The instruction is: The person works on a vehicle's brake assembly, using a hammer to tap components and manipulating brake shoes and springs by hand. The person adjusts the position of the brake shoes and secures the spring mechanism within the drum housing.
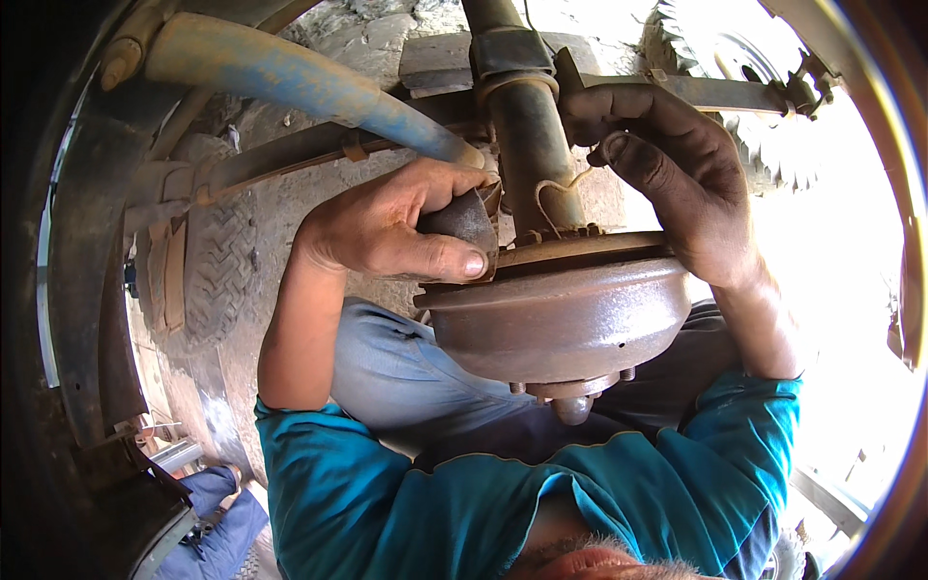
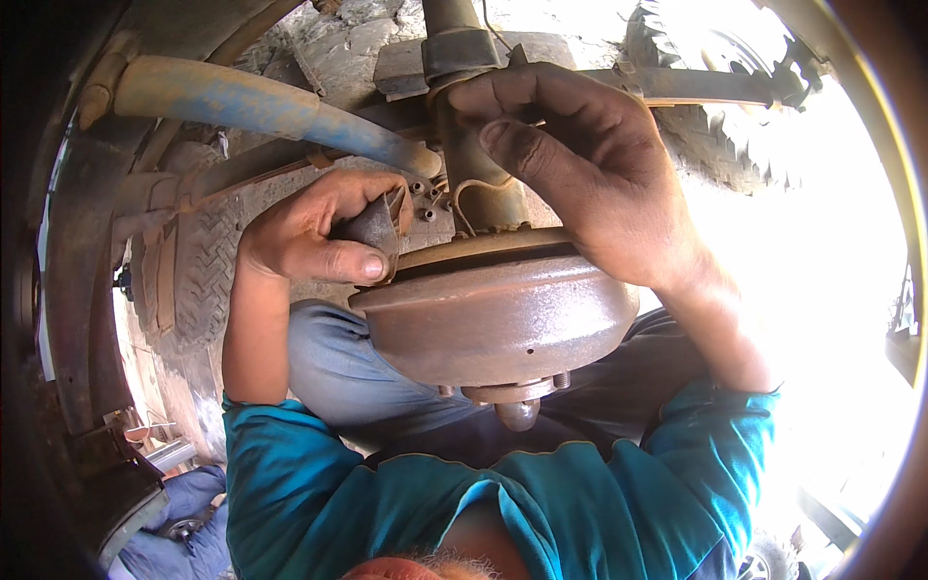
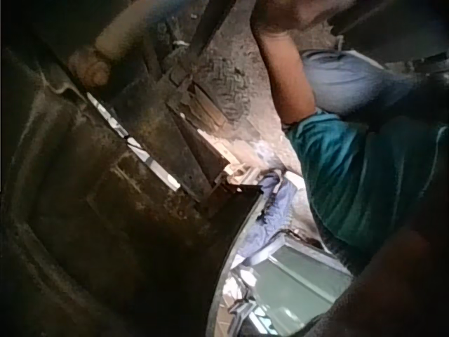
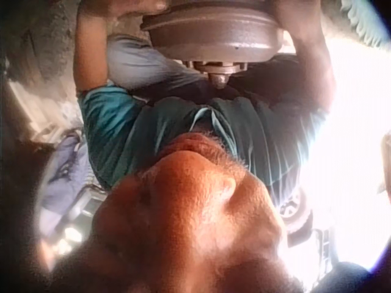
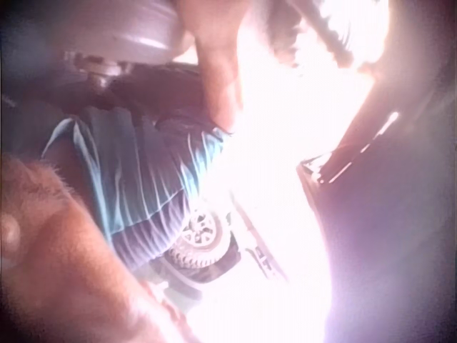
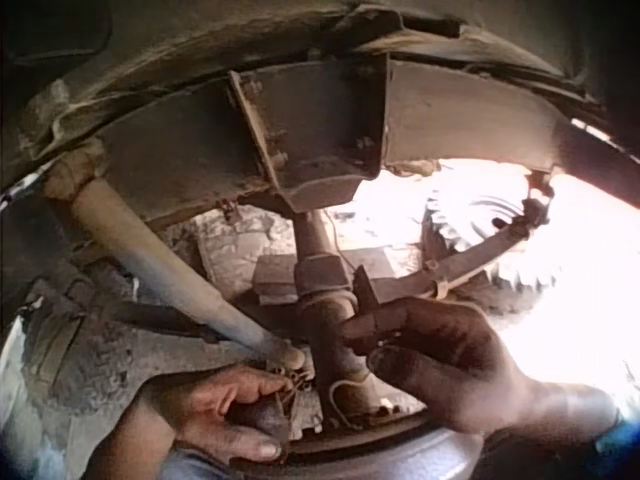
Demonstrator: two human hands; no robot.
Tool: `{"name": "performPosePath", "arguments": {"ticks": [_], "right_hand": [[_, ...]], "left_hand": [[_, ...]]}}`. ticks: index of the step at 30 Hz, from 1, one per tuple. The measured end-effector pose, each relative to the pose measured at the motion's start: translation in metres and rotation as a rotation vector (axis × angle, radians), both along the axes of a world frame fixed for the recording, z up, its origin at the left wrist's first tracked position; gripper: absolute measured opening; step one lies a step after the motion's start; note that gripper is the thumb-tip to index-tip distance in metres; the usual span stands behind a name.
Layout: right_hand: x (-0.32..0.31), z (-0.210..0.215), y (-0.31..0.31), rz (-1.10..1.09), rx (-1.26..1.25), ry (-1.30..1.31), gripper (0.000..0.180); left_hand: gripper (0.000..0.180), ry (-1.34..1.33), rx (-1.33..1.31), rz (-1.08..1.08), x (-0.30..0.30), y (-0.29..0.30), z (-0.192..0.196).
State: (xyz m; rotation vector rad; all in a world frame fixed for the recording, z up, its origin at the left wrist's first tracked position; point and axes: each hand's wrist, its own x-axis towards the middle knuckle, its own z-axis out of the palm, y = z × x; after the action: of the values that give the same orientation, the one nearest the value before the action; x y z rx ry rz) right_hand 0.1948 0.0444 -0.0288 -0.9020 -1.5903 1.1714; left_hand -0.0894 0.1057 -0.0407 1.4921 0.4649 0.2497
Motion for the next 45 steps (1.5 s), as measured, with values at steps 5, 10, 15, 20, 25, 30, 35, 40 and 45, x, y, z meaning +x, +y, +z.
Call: {"name": "performPosePath", "arguments": {"ticks": [5, 10, 15, 20, 25, 30, 35, 40, 45], "right_hand": [[-0.002, 0.001, -0.001, 0.003, 0.007, 0.010, 0.037], [-0.005, 0.003, 0.004, 0.023, -0.010, -0.014, 0.040], [-0.005, 0.004, 0.003, -0.033, -0.057, -0.021, 0.044], [-0.008, 0.006, 0.002, -0.015, -0.031, -0.046, 0.042], [-0.005, 0.009, 0.001, 0.047, -0.090, -0.052, 0.038], [-0.008, 0.011, -0.004, 0.032, -0.063, -0.087, 0.029], [-0.006, 0.012, -0.002, 0.048, -0.043, -0.113, 0.027], [-0.006, 0.011, -0.004, 0.048, -0.026, -0.110, 0.026], [-0.007, 0.013, -0.001, 0.070, -0.054, -0.105, 0.023]], "left_hand": [[0.044, -0.022, -0.028, 0.096, 0.000, -0.001, -0.007], [0.043, -0.067, -0.050, 0.141, 0.018, -0.008, -0.005], [0.043, -0.100, 0.131, 0.115, 0.021, -0.004, 0.000], [0.028, -0.132, 0.093, 0.085, 0.009, -0.001, -0.014], [0.049, 0.097, 0.118, -0.019, 0.021, 0.008, 0.008], [0.031, -0.121, -0.050, 0.054, 0.004, 0.004, -0.013], [0.034, -0.029, 0.089, 0.064, 0.032, 0.001, 0.010], [0.038, -0.066, -0.047, 0.127, 0.004, 0.000, -0.009], [0.036, -0.060, 0.048, 0.080, 0.028, 0.002, 0.000]]}}
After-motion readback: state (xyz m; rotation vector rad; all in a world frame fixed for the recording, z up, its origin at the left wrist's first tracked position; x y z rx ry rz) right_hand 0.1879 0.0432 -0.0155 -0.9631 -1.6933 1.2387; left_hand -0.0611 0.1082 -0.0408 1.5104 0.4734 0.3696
